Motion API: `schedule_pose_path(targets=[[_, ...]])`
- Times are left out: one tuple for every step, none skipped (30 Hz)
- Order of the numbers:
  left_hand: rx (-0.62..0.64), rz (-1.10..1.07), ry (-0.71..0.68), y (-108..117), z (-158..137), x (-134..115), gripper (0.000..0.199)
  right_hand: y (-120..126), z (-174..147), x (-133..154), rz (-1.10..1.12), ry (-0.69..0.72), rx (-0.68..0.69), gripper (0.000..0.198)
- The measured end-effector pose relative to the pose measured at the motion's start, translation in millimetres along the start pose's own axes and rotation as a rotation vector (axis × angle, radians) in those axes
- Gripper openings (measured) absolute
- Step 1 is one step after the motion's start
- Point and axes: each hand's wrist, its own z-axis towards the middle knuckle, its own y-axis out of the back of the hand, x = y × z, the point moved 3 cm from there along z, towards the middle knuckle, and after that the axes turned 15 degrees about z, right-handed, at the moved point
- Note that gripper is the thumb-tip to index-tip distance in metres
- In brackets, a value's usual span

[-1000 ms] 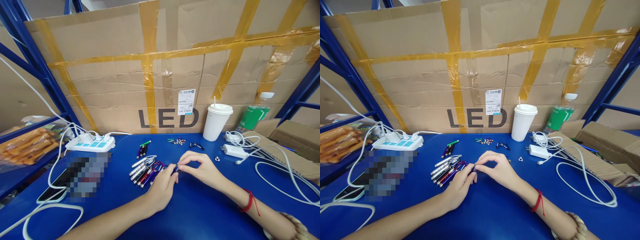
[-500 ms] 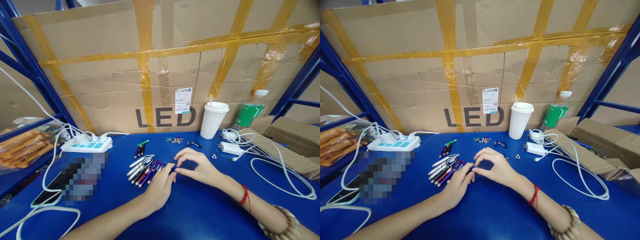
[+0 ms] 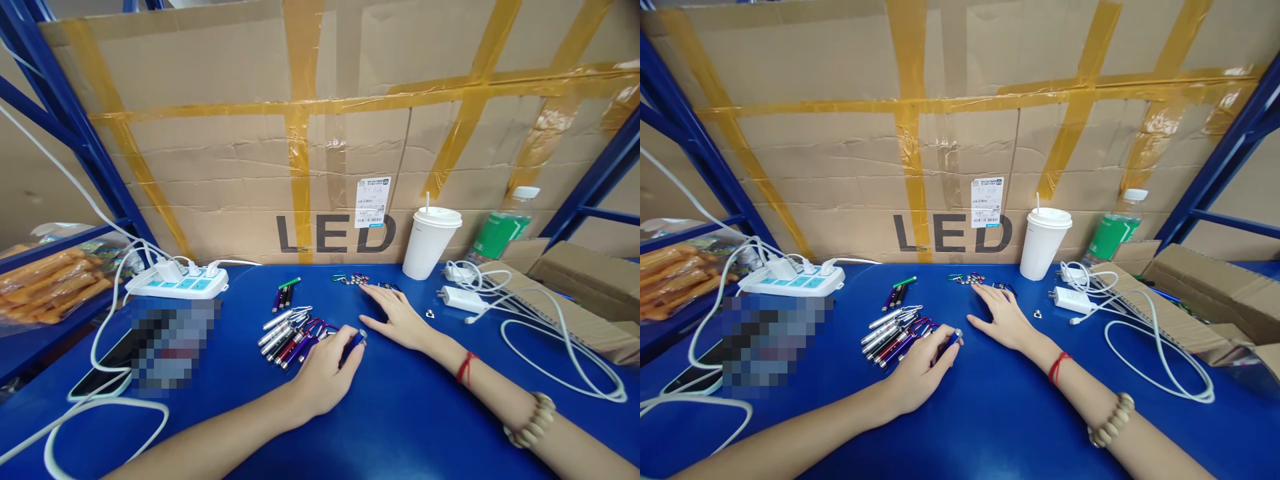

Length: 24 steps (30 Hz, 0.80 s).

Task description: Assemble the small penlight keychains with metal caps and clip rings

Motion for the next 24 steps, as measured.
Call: schedule_pose_path(targets=[[-0.003, 0.007, -0.009, 0, 0, 0, 0.026, -1, 2, -2, -0.010, -0.012, -0.005, 0.061], [-0.005, 0.014, -0.018, 0, 0, -1, 0.026, -1, 4, -3, -0.018, -0.018, -0.012, 0.062], [-0.003, 0.018, -0.024, 0, 0, -1, 0.026, -2, 5, -4, -0.026, -0.018, -0.016, 0.062], [-0.002, 0.021, -0.027, 0, 0, -1, 0.026, -2, 7, -4, -0.033, -0.012, -0.014, 0.062], [0.000, 0.025, -0.031, 0, 0, -1, 0.026, -3, 8, -4, -0.040, -0.004, -0.005, 0.062], [0.001, 0.029, -0.035, 0, 1, 0, 0.025, -5, 9, -4, -0.049, 0.009, 0.010, 0.062], [0.003, 0.033, -0.038, 0, 1, 0, 0.025, -6, 10, -4, -0.058, 0.021, 0.022, 0.063], [0.004, 0.039, -0.042, 0, 1, 0, 0.025, -6, 10, -4, -0.067, 0.032, 0.027, 0.063], [0.007, 0.046, -0.047, 0, 1, 0, 0.025, -6, 10, -4, -0.074, 0.043, 0.022, 0.063], [0.009, 0.053, -0.050, 0, 1, 0, 0.025, -6, 10, -4, -0.077, 0.056, 0.010, 0.062], [0.011, 0.059, -0.052, 0, 1, 1, 0.025, -5, 10, -3, -0.072, 0.073, -0.010, 0.060], [0.011, 0.064, -0.053, 0, 0, 1, 0.025, -3, 9, -2, -0.062, 0.091, -0.030, 0.056], [0.009, 0.068, -0.054, 0, 0, 1, 0.025, -2, 9, -1, -0.046, 0.110, -0.047, 0.050], [0.007, 0.070, -0.056, -1, 0, 1, 0.025, -1, 9, 1, -0.026, 0.127, -0.058, 0.044], [0.004, 0.070, -0.059, -1, -1, 1, 0.025, 0, 9, 2, -0.003, 0.138, -0.066, 0.038], [-0.001, 0.068, -0.061, -1, -1, 2, 0.025, 1, 9, 3, 0.022, 0.143, -0.073, 0.034], [-0.004, 0.067, -0.066, -2, -1, 2, 0.025, 1, 9, 4, 0.046, 0.143, -0.078, 0.030], [-0.007, 0.065, -0.069, -2, -1, 2, 0.025, 1, 9, 5, 0.065, 0.142, -0.080, 0.027], [-0.008, 0.064, -0.072, -2, -1, 2, 0.025, 0, 8, 6, 0.077, 0.139, -0.081, 0.024], [-0.008, 0.065, -0.074, -2, -1, 2, 0.026, -1, 8, 6, 0.079, 0.136, -0.082, 0.022], [-0.008, 0.066, -0.076, -2, -1, 2, 0.027, -2, 7, 6, 0.072, 0.135, -0.080, 0.021], [-0.009, 0.065, -0.078, -2, -1, 3, 0.027, -2, 6, 6, 0.059, 0.132, -0.078, 0.021], [-0.008, 0.062, -0.079, -1, -1, 3, 0.028, -2, 6, 5, 0.045, 0.126, -0.076, 0.020], [-0.008, 0.057, -0.077, -1, -1, 3, 0.029, -2, 6, 5, 0.034, 0.115, -0.073, 0.020]])
